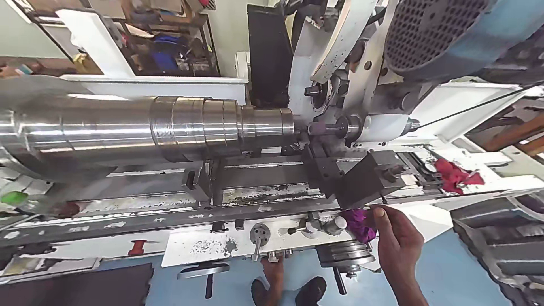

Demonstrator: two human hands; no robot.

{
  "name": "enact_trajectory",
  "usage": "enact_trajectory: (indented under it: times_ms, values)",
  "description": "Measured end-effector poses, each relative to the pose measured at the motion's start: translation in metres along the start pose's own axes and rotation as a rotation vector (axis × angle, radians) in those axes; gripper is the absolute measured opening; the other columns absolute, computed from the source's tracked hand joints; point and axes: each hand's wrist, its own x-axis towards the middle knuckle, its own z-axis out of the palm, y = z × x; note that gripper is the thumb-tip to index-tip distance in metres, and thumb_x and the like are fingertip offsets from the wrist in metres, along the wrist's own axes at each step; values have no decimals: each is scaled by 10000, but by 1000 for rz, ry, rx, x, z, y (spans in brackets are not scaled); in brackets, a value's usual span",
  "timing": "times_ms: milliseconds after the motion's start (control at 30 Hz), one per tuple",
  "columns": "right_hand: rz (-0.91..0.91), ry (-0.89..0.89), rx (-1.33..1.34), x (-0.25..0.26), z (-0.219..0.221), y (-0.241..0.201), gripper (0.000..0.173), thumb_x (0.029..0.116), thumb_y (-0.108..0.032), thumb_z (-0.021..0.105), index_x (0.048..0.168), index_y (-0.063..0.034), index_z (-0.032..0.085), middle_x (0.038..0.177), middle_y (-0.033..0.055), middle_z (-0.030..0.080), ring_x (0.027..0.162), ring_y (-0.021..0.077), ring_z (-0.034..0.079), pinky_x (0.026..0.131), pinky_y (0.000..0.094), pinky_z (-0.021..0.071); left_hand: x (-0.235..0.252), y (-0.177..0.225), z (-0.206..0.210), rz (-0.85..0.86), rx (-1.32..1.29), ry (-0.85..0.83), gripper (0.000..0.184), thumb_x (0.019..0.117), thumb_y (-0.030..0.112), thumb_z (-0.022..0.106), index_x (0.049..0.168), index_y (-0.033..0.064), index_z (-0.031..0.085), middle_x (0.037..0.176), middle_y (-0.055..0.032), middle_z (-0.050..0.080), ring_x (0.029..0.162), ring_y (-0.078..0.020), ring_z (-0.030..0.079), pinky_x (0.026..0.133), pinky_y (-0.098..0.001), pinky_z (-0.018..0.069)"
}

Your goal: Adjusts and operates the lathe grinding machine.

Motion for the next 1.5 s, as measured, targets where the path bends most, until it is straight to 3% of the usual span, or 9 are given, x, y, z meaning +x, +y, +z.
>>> enact_trajectory:
  times_ms: [67,133,600,800,933,1033,1200,1333,1500]
  values:
    - [9,1,-4,1,-2,1,231,1053,-178,519,1060,17,642,847,-70,713,718,0,684,670,193,606,9,-12,7,-36,-59,-76,851,874,187,834,1510,-45,318,1238,-358,613,992,-470,694,846,-603,577]
    - [22,-5,-20,3,-6,2,240,1058,-189,514,1059,16,639,851,-68,714,721,6,691,676,209,615,15,-16,14,-48,-76,-118,834,892,194,819,1520,-39,323,1244,-355,610,961,-458,698,826,-588,583]
    - [22,-91,-49,16,-18,6,198,1057,-185,532,1043,-18,637,847,-95,717,731,16,703,700,226,628,16,-17,39,-37,-100,-99,800,859,187,852,1478,-39,398,1223,-314,644,1013,-431,697,862,-579,579]
    - [-27,-91,-27,22,-15,8,175,1052,-165,539,1043,-19,636,836,-93,719,687,9,686,633,202,607,14,-18,45,2,-37,-105,784,878,211,829,1477,-54,398,1243,-317,641,1096,-447,673,944,-606,542]
    - [-95,-114,-96,25,-16,10,244,1069,-189,514,1006,13,636,809,-90,695,695,-33,663,645,167,585,5,-8,44,-17,100,-67,730,886,263,823,1453,-33,470,1247,-303,654,1166,-444,647,999,-608,505]
    - [-162,-135,-282,27,-17,11,355,1087,-230,476,954,47,654,747,-30,668,667,-32,635,643,158,557,11,-2,37,-42,507,-115,522,1004,346,645,1419,43,553,1281,-237,667,1197,-388,654,994,-568,526]
    - [-286,-35,-688,28,-8,9,374,1060,-194,436,889,63,649,645,118,599,547,174,600,525,303,500,30,-7,20,68,843,-283,443,1050,332,525,1424,102,584,1342,-197,654,1230,-374,641,1002,-572,517]
    - [-355,77,-789,31,3,10,324,1034,-135,461,842,64,629,653,171,595,553,250,608,515,342,487,32,-23,4,103,668,-358,453,1047,293,571,1439,67,544,1301,-234,656,1206,-392,647,1009,-573,517]
    - [-297,54,-811,55,11,0,334,1039,-142,465,854,78,636,681,200,612,574,326,639,515,432,506,20,-56,-24,58,417,-340,384,1029,208,607,1336,-22,601,1072,-252,720,953,-384,729,879,-554,582]
